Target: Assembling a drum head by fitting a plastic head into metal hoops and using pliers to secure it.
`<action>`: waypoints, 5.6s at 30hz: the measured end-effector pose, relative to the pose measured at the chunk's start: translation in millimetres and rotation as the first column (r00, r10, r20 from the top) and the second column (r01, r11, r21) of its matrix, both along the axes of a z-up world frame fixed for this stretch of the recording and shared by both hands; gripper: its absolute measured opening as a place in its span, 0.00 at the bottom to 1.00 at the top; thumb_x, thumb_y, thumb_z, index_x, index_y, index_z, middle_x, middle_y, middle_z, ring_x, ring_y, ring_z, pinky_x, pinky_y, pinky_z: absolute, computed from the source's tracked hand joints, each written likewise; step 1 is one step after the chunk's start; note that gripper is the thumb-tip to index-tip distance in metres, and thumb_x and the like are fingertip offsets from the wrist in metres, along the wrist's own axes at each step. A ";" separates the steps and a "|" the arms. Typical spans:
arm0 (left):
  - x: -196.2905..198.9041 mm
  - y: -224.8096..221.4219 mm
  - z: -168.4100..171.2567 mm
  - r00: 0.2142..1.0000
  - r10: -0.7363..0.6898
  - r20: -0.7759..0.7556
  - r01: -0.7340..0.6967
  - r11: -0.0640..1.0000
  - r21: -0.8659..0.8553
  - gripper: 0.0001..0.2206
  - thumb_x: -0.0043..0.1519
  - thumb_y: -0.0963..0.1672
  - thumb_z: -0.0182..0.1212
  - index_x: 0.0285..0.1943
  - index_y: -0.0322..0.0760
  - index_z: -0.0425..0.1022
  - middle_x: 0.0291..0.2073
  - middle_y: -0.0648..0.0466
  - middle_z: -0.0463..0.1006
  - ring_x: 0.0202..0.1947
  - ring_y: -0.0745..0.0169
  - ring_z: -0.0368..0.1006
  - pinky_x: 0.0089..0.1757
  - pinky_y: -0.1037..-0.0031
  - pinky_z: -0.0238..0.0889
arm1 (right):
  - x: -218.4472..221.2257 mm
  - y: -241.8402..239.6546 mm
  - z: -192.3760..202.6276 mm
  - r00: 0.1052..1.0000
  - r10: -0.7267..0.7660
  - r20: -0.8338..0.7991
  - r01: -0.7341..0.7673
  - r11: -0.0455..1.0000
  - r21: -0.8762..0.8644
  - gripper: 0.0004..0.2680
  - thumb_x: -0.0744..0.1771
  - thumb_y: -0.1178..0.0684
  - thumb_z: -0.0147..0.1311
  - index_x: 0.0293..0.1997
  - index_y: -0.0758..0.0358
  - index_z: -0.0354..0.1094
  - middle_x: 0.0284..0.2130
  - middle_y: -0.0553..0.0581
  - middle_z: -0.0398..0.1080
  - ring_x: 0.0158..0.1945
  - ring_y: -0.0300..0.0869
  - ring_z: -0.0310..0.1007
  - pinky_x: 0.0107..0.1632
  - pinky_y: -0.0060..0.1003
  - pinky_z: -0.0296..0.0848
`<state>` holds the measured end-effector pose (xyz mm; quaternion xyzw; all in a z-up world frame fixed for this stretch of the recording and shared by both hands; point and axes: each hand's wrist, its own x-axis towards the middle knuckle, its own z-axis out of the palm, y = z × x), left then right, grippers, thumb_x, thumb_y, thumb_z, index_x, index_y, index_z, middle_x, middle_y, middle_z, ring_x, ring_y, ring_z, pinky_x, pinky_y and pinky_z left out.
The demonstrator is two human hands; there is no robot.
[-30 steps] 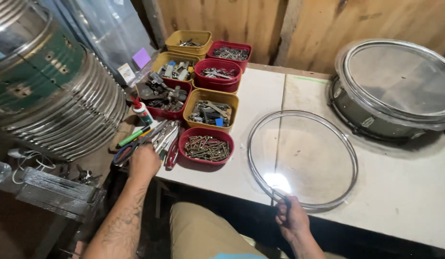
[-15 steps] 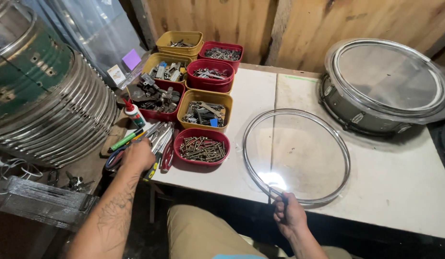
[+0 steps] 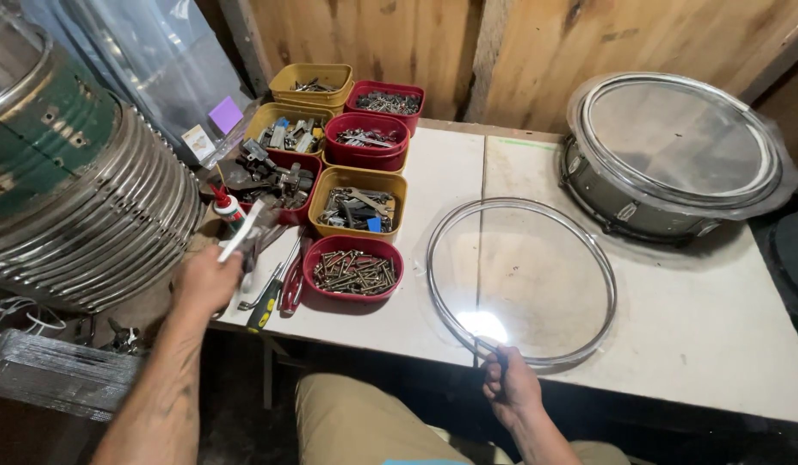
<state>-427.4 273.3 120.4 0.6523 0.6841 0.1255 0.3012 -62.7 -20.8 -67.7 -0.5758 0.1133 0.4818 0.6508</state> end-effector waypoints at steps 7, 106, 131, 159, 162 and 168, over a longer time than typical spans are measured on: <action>-16.6 -20.2 15.8 0.936 -0.003 0.352 -0.130 0.927 0.353 0.13 0.69 0.42 0.55 0.59 0.33 0.59 0.42 0.46 0.81 0.30 0.53 0.80 0.33 0.61 0.70 | -4.8 5.2 6.7 0.999 -0.011 0.036 0.012 1.000 -0.013 0.09 0.66 0.49 0.49 0.27 0.59 0.62 0.14 0.50 0.54 0.12 0.36 0.43 0.17 0.32 0.42; 184.8 -175.9 -74.6 0.813 -0.123 0.570 0.583 0.166 -0.796 0.28 0.72 0.54 0.45 0.65 0.24 0.65 0.24 0.39 0.80 0.16 0.57 0.75 0.19 0.71 0.73 | -23.2 14.5 30.2 0.963 -0.247 0.112 0.261 0.955 -0.139 0.09 0.65 0.51 0.54 0.26 0.59 0.59 0.13 0.54 0.56 0.12 0.42 0.54 0.12 0.36 0.43; 153.4 -172.1 -67.8 0.621 -0.741 0.257 0.677 0.340 -0.653 0.19 0.55 0.56 0.72 0.29 0.41 0.76 0.19 0.57 0.72 0.20 0.69 0.66 0.25 0.75 0.61 | -26.7 16.4 27.3 0.940 -0.328 0.094 0.337 0.937 -0.094 0.10 0.66 0.53 0.54 0.25 0.59 0.57 0.12 0.54 0.56 0.12 0.42 0.54 0.14 0.37 0.49; 143.6 -204.6 -98.5 0.684 -0.549 0.479 0.690 0.276 -0.669 0.21 0.49 0.39 0.77 0.52 0.36 0.79 0.25 0.56 0.83 0.22 0.71 0.77 0.27 0.80 0.69 | -29.2 18.7 15.3 0.915 -0.389 0.107 0.399 0.911 -0.098 0.08 0.64 0.52 0.55 0.26 0.65 0.67 0.18 0.56 0.68 0.16 0.41 0.60 0.17 0.39 0.55; 148.9 -207.7 -84.1 0.677 -0.595 0.434 0.676 0.269 -0.686 0.20 0.46 0.42 0.80 0.48 0.39 0.81 0.21 0.57 0.79 0.17 0.73 0.71 0.22 0.82 0.66 | -28.6 16.1 31.7 0.925 -0.378 0.023 0.378 0.919 -0.112 0.05 0.66 0.55 0.54 0.37 0.66 0.67 0.22 0.59 0.69 0.17 0.41 0.61 0.18 0.37 0.58; 160.6 -219.8 -86.5 0.643 -0.739 0.202 0.650 0.386 -0.655 0.12 0.50 0.50 0.77 0.28 0.48 0.76 0.23 0.63 0.75 0.27 0.71 0.69 0.33 0.78 0.61 | -30.5 16.9 33.4 0.918 -0.395 0.038 0.397 0.914 -0.088 0.05 0.66 0.55 0.53 0.34 0.66 0.67 0.21 0.58 0.68 0.18 0.42 0.62 0.19 0.38 0.58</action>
